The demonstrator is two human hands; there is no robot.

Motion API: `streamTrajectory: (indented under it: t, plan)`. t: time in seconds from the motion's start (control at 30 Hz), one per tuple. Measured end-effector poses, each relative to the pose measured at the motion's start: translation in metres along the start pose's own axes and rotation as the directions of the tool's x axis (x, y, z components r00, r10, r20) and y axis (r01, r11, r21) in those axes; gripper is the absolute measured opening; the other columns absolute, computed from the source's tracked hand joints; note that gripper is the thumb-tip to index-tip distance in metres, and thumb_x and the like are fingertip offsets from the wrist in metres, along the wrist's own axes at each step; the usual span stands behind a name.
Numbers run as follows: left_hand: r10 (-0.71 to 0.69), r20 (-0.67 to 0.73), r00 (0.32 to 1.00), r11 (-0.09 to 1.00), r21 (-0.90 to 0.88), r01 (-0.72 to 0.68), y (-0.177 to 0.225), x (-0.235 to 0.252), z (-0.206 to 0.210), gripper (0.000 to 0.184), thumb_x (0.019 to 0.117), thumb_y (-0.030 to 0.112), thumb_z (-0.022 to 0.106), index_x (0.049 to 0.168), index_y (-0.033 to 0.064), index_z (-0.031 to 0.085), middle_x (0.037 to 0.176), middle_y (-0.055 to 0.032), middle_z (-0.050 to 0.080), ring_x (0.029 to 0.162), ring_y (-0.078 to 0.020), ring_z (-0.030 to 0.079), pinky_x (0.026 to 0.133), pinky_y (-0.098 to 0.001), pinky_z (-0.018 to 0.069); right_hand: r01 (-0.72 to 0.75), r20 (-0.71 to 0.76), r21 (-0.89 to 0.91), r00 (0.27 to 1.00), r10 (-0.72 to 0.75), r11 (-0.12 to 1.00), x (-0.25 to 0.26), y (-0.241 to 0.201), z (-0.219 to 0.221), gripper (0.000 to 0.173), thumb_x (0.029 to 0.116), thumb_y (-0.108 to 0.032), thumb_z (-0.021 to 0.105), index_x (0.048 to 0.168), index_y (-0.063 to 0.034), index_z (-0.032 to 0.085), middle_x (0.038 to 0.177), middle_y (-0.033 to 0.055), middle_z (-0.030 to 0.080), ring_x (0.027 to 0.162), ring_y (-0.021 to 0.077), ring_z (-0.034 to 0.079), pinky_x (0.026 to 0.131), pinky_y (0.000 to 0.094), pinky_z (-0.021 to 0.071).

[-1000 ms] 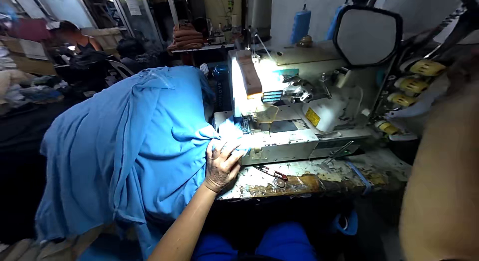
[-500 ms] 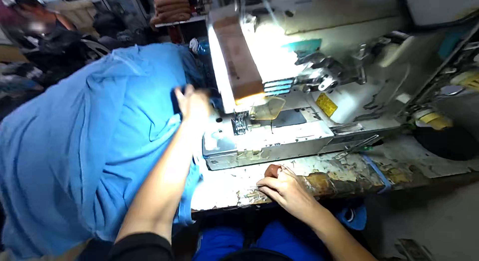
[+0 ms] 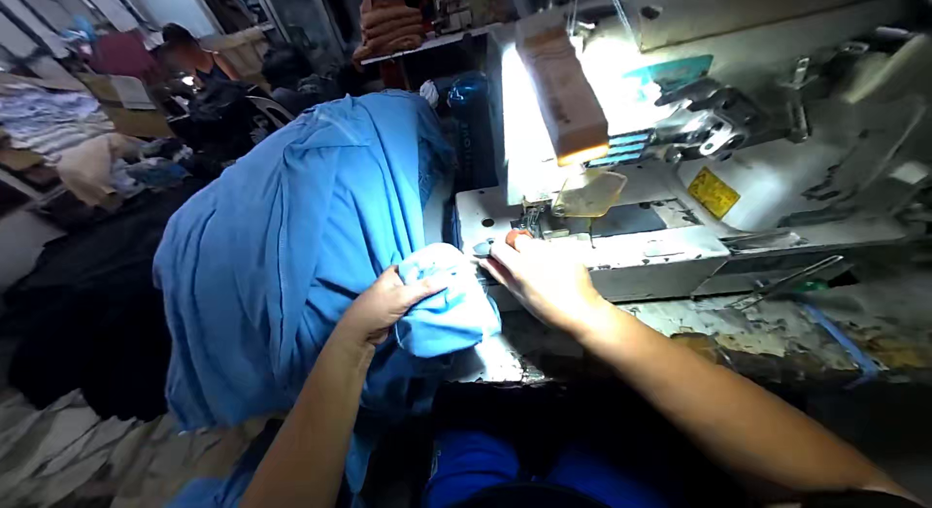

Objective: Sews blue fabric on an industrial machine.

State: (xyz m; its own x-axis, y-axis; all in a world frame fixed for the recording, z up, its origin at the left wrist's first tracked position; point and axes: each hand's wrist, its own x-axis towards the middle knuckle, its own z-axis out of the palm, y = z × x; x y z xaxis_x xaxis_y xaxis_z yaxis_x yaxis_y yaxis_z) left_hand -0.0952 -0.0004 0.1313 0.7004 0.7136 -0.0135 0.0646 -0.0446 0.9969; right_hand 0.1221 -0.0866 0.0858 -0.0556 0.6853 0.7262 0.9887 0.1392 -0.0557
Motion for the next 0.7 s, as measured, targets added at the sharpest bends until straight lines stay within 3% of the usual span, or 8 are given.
streamTrajectory:
  t: [0.13,0.2,0.27,0.33,0.4,0.47,0.6,0.7]
  plan:
    - [0.142,0.164,0.976,0.989,0.009,-0.145,0.0,-0.012,-0.016,0.017,0.0914,0.001,0.064,0.094,0.0132,0.075,0.081,0.0058,0.075,0.074,-0.0004,0.07,0.073,-0.0191,0.0592,-0.079,-0.143,0.033,0.986,0.082,0.996,-0.058,0.0,-0.027,0.033,0.1028,-0.032,0.056,0.092,-0.0081,0.076,0.068,0.0093,0.065,0.056,0.0244,0.063,0.046,0.0385,0.0459]
    - [0.275,0.039,0.961,0.944,0.179,-0.277,0.013,0.0,-0.012,0.012,0.0903,0.002,0.066,0.091,0.012,0.072,0.08,0.0066,0.074,0.072,0.0017,0.068,0.069,-0.0181,0.058,-0.116,-0.094,-0.039,0.989,0.112,0.992,-0.085,0.016,-0.033,0.038,0.1016,-0.035,0.054,0.094,-0.0061,0.077,0.066,0.0115,0.066,0.053,0.0274,0.061,0.046,0.0408,0.0447]
    - [0.429,-0.219,0.876,0.827,0.485,-0.284,0.026,0.044,-0.016,0.019,0.0958,0.013,0.069,0.112,0.0035,0.069,0.101,-0.0048,0.072,0.094,-0.0068,0.067,0.088,-0.028,0.0556,-0.125,0.057,-0.118,0.99,0.132,0.985,-0.1,0.03,-0.03,0.046,0.1004,-0.041,0.051,0.104,-0.0033,0.076,0.081,0.0208,0.07,0.069,0.0419,0.069,0.054,0.0553,0.0516]
    - [0.519,-0.28,0.808,0.685,0.701,-0.198,0.038,0.079,-0.04,0.049,0.1003,0.023,0.063,0.143,0.0012,0.056,0.136,-0.022,0.062,0.128,-0.0298,0.058,0.108,-0.0494,0.0446,-0.115,0.193,-0.083,0.973,0.129,0.99,-0.107,0.032,-0.032,0.051,0.1015,-0.045,0.048,0.12,-0.0044,0.073,0.111,0.0285,0.069,0.103,0.053,0.065,0.084,0.0683,0.0484]
    - [0.647,-0.227,0.728,0.58,0.766,-0.277,0.054,0.07,-0.06,0.056,0.102,0.026,0.06,0.15,0.0014,0.046,0.143,-0.0225,0.056,0.127,-0.029,0.058,0.102,-0.0406,0.0501,-0.047,0.117,0.013,0.992,0.045,0.999,-0.106,0.022,-0.035,0.045,0.1019,-0.042,0.055,0.12,-0.0063,0.074,0.116,0.0261,0.069,0.11,0.0467,0.063,0.097,0.0609,0.0439]
    - [0.685,-0.114,0.72,0.537,0.747,-0.392,0.047,0.023,-0.071,0.044,0.1012,0.022,0.06,0.139,-0.0002,0.054,0.133,-0.0165,0.061,0.118,-0.0187,0.062,0.094,-0.0299,0.0533,0.032,0.026,0.175,0.999,-0.037,0.984,-0.111,0.0,-0.031,0.031,0.1003,-0.032,0.063,0.112,-0.0072,0.076,0.107,0.0214,0.072,0.102,0.0354,0.066,0.094,0.0467,0.0467]
    - [0.375,0.161,0.913,0.344,0.89,-0.298,-0.009,-0.113,-0.075,0.016,0.0948,0.017,0.065,0.104,0.0091,0.075,0.095,-0.0027,0.072,0.088,-0.0135,0.069,0.08,-0.0369,0.0585,0.196,-0.007,0.513,0.975,-0.224,0.836,-0.097,-0.036,0.008,0.019,0.1035,-0.024,0.061,0.11,-0.0138,0.075,0.106,0.0128,0.073,0.104,0.0228,0.068,0.093,0.0377,0.0521]
    - [-0.142,0.114,0.983,0.174,0.981,-0.089,-0.052,-0.163,-0.058,0.026,0.0982,0.015,0.063,0.121,0.0149,0.074,0.089,-0.0135,0.073,0.081,-0.0351,0.072,0.069,-0.0566,0.0557,0.254,-0.02,0.587,0.954,-0.3,0.769,-0.086,-0.055,0.023,0.018,0.1031,-0.02,0.06,0.111,-0.0137,0.075,0.106,0.0117,0.074,0.104,0.022,0.068,0.093,0.0363,0.0524]
